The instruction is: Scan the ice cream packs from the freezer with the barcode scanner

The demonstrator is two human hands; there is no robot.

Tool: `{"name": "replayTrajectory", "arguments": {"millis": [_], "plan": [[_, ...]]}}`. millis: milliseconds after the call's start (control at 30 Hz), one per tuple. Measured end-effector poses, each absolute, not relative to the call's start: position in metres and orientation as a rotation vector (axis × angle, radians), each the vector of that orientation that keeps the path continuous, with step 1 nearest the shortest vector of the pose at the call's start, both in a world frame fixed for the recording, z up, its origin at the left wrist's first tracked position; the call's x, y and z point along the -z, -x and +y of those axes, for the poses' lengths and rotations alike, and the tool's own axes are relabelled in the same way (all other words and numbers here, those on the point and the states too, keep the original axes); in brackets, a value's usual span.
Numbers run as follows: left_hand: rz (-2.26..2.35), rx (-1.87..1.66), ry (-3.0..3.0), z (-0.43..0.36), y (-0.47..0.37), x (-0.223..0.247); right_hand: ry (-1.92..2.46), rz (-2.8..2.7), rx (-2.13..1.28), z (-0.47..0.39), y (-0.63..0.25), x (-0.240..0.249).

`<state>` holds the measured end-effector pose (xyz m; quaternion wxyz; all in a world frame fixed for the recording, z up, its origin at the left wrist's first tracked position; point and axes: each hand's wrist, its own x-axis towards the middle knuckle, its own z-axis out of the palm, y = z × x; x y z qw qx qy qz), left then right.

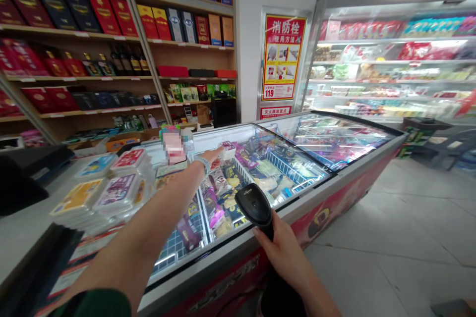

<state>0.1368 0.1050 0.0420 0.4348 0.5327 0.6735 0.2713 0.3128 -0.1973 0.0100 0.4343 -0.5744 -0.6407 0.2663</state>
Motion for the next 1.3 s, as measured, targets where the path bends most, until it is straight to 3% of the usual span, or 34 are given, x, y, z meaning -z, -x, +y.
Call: {"name": "replayTrajectory", "arguments": {"millis": [267, 500, 800, 1067, 1300], "plan": [[1.775, -0.703, -1.394, 0.133, -0.168, -0.026, 1.457, -1.544, -0.665, -0.198, -0.338, 0.005], [1.927, -0.845, -2.064, 0.120, -0.158, -0.027, 1.447, -1.552, -0.695, -0.200, -0.333, 0.006], [1.789, -0.679, -2.660, 0.112, -0.172, -0.020, 1.465, -1.569, -0.700, -0.204, -0.332, 0.005], [1.673, -0.879, -2.580, 0.086, -0.136, -0.033, 1.439, -1.579, -0.698, -0.209, -0.328, 0.002], [1.566, -1.208, -1.981, 0.017, -0.060, -0.018, 1.425, -1.607, -0.723, -0.204, -0.311, -0.004]]}}
